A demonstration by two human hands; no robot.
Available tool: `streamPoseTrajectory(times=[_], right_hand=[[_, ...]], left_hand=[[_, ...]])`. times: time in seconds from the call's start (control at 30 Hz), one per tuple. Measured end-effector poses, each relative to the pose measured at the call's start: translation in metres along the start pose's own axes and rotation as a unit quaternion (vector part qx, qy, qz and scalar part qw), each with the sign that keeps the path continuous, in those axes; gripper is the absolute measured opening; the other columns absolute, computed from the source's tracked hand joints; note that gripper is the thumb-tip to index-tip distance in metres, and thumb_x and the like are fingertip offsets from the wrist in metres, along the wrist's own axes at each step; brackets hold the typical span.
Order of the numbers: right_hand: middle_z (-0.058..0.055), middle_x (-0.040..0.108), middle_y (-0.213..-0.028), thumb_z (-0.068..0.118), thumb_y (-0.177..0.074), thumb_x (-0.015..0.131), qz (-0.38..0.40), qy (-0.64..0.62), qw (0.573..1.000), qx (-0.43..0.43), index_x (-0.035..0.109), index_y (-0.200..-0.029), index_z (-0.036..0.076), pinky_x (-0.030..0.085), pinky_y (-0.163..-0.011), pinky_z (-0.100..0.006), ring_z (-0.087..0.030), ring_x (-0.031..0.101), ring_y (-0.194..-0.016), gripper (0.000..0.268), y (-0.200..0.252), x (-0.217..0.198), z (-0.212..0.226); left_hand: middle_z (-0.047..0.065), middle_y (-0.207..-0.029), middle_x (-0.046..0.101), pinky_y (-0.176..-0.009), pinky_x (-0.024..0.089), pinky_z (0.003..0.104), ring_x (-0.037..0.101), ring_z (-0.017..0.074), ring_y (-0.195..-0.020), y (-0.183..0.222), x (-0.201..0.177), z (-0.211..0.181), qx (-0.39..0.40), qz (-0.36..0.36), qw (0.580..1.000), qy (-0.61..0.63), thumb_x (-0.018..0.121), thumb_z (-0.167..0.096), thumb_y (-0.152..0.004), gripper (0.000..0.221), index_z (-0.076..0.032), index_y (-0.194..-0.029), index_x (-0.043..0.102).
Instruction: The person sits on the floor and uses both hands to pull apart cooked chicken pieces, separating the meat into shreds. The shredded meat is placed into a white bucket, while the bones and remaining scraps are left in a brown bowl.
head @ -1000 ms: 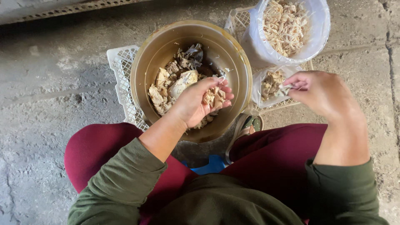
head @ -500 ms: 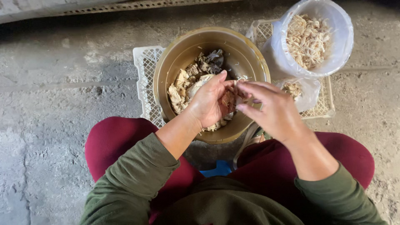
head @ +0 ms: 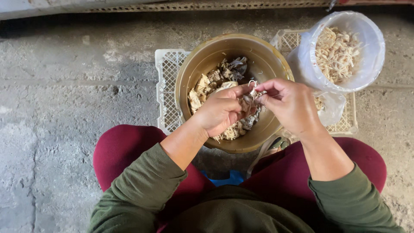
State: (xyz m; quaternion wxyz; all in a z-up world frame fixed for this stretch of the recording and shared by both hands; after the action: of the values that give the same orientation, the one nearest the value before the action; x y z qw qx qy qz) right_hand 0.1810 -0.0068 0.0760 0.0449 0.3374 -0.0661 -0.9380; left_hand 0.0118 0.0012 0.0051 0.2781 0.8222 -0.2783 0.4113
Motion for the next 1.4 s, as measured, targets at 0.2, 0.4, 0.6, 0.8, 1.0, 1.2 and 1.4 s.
streamPoseTrajectory(times=[0.2,0.4,0.6,0.8,1.0,1.2,1.4], right_hand=[[-0.017,0.071,-0.125,0.009,-0.093,0.07,0.015,0.133,0.973,-0.186,0.071,-0.128,0.002,0.058,-0.085,-0.036,-0.027,0.072,-0.102,0.035,0.011,0.018,0.033],[-0.017,0.072,-0.125,0.003,-0.087,0.073,-0.06,0.154,0.954,-0.248,0.072,-0.123,0.002,0.059,-0.09,-0.034,-0.029,0.072,-0.108,0.036,0.008,0.043,0.047],[-0.011,0.076,-0.117,0.005,-0.093,0.074,-0.052,0.106,0.974,-0.194,0.076,-0.119,0.008,0.061,-0.082,-0.028,-0.019,0.076,-0.096,0.027,-0.004,0.037,0.046],[-0.011,0.075,-0.123,0.003,-0.1,0.066,-0.035,0.044,0.977,-0.204,0.073,-0.126,0.007,0.06,-0.084,-0.025,-0.015,0.076,-0.102,0.028,-0.005,0.034,0.053],[-0.01,0.076,-0.111,0.002,-0.093,0.067,0.0,0.088,0.977,-0.193,0.077,-0.124,0.009,0.057,-0.075,-0.027,-0.016,0.072,-0.083,0.033,-0.006,0.028,0.062],[-0.003,0.078,-0.093,0.004,-0.086,0.075,0.039,-0.015,0.997,-0.07,0.074,-0.113,0.006,0.058,-0.072,-0.023,-0.006,0.073,-0.08,0.027,-0.017,0.031,0.051],[-0.003,0.077,-0.084,0.002,-0.084,0.076,0.028,-0.014,0.998,-0.049,0.077,-0.101,0.003,0.055,-0.067,-0.023,-0.006,0.068,-0.073,0.018,-0.021,0.029,0.032]], left_hand=[[0.015,-0.122,0.059,-0.091,0.053,0.033,0.06,0.0173,-0.103,0.008,-0.01,-0.01,0.046,-0.033,0.998,-0.021,0.043,0.009,-0.093,0.06,0.009,-0.152,0.043],[0.014,-0.124,0.059,-0.098,0.052,0.033,0.059,0.019,-0.108,0.014,-0.016,-0.01,0.067,-0.028,0.994,0.081,0.04,0.003,-0.092,0.061,0.009,-0.153,0.037],[0.013,-0.134,0.058,-0.109,0.051,0.032,0.06,0.0151,-0.118,0.016,-0.017,-0.016,0.111,-0.076,0.985,-0.106,0.042,0.004,-0.101,0.053,0.006,-0.154,0.042],[0.011,-0.11,0.073,-0.091,0.06,0.026,0.07,0.014,-0.095,0.022,-0.024,-0.023,0.123,-0.202,0.953,-0.188,0.065,0.003,-0.094,0.044,0.003,-0.138,0.062],[0.009,-0.106,0.076,-0.086,0.06,0.025,0.072,0.0127,-0.092,0.027,-0.021,-0.032,0.144,-0.246,0.932,-0.225,0.07,0.002,-0.089,0.042,0.005,-0.131,0.066],[0.01,-0.1,0.073,-0.083,0.062,0.026,0.072,0.0133,-0.089,0.03,-0.02,-0.032,0.171,-0.201,0.945,-0.193,0.07,0.004,-0.09,0.025,0.008,-0.114,0.069],[0.009,-0.093,0.072,-0.077,0.061,0.027,0.071,0.0136,-0.083,0.02,-0.02,-0.024,0.154,-0.21,0.941,-0.218,0.069,0.004,-0.088,0.017,0.007,-0.105,0.067]])
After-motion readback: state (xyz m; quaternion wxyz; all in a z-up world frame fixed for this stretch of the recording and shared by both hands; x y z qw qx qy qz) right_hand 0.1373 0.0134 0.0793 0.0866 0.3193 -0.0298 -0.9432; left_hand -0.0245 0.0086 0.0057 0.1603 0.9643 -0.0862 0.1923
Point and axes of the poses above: each hand's wrist, its own y-axis away from the middle knuckle, its own x-axis out of the palm, z = x × y, the point moved 3 cm from there along -y, towards the middle knuckle
